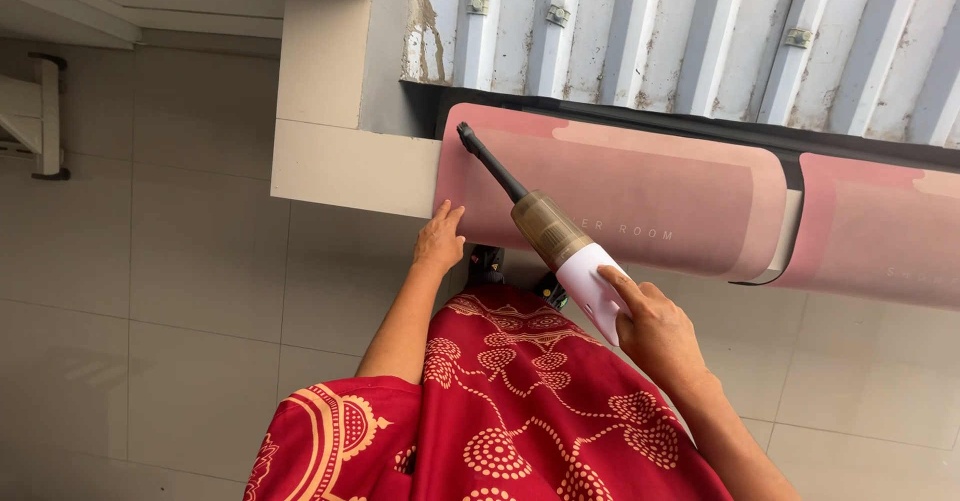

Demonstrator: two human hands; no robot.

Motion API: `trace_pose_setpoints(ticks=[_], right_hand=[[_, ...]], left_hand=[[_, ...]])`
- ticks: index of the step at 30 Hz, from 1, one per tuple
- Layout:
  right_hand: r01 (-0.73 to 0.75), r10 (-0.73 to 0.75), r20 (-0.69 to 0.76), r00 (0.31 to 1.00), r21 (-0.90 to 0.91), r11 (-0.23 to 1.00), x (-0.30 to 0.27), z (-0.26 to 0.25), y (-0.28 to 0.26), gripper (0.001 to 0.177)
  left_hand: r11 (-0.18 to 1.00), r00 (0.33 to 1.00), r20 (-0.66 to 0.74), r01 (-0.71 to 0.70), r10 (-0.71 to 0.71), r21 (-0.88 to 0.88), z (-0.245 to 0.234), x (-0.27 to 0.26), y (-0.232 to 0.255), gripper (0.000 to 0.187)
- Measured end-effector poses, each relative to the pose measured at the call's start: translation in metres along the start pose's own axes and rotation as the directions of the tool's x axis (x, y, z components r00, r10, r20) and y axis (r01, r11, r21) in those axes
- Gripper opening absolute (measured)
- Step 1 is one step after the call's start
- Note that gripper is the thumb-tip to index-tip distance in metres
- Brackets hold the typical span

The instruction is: Vacuuming a pink shower room mat with a handheld vacuum.

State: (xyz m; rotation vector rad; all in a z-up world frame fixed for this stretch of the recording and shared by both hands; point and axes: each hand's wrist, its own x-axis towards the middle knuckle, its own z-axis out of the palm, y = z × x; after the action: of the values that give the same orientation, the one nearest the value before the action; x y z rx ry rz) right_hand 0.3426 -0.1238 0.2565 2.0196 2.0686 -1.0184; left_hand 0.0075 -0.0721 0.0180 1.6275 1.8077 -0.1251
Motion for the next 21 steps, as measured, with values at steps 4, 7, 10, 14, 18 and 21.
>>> trace_pose_setpoints(ticks=[4, 7, 10, 14, 18, 21], right_hand=[[0.04, -0.041, -0.036, 0.999, -0.02, 0.999, -0.001, 0.004, -0.011, 0.065], [0.028, -0.03, -0.045, 0.999, -0.049, 0.998, -0.001, 0.003, -0.023, 0.064], [0.034, -0.041, -0.071, 0.997, -0.104, 0.994, 0.002, -0.002, -0.034, 0.063], [-0.012, 0.011, -0.006, 1.0, -0.179, 0.984, 0.007, -0.01, -0.049, 0.059], [-0.03, 0.034, 0.017, 0.999, -0.207, 0.978, 0.007, -0.013, -0.063, 0.058], [-0.008, 0.009, 0.002, 1.0, -0.202, 0.979, 0.004, -0.017, -0.072, 0.057]], left_hand=[[0.998, 0.998, 0.061, -0.015, 0.011, 0.058, -0.012, -0.005, 0.005, 0.069], [0.989, 0.996, 0.054, -0.076, 0.07, 0.129, -0.008, -0.004, -0.001, 0.069], [0.978, 0.991, 0.054, -0.129, 0.122, 0.164, 0.005, 0.004, -0.009, 0.069], [0.93, 0.98, 0.059, -0.199, 0.19, 0.31, 0.0, 0.006, 0.001, 0.077], [0.914, 0.976, 0.096, -0.216, 0.194, 0.344, -0.005, 0.002, 0.017, 0.082], [0.904, 0.978, 0.11, -0.208, 0.18, 0.374, 0.006, 0.006, 0.017, 0.076]])
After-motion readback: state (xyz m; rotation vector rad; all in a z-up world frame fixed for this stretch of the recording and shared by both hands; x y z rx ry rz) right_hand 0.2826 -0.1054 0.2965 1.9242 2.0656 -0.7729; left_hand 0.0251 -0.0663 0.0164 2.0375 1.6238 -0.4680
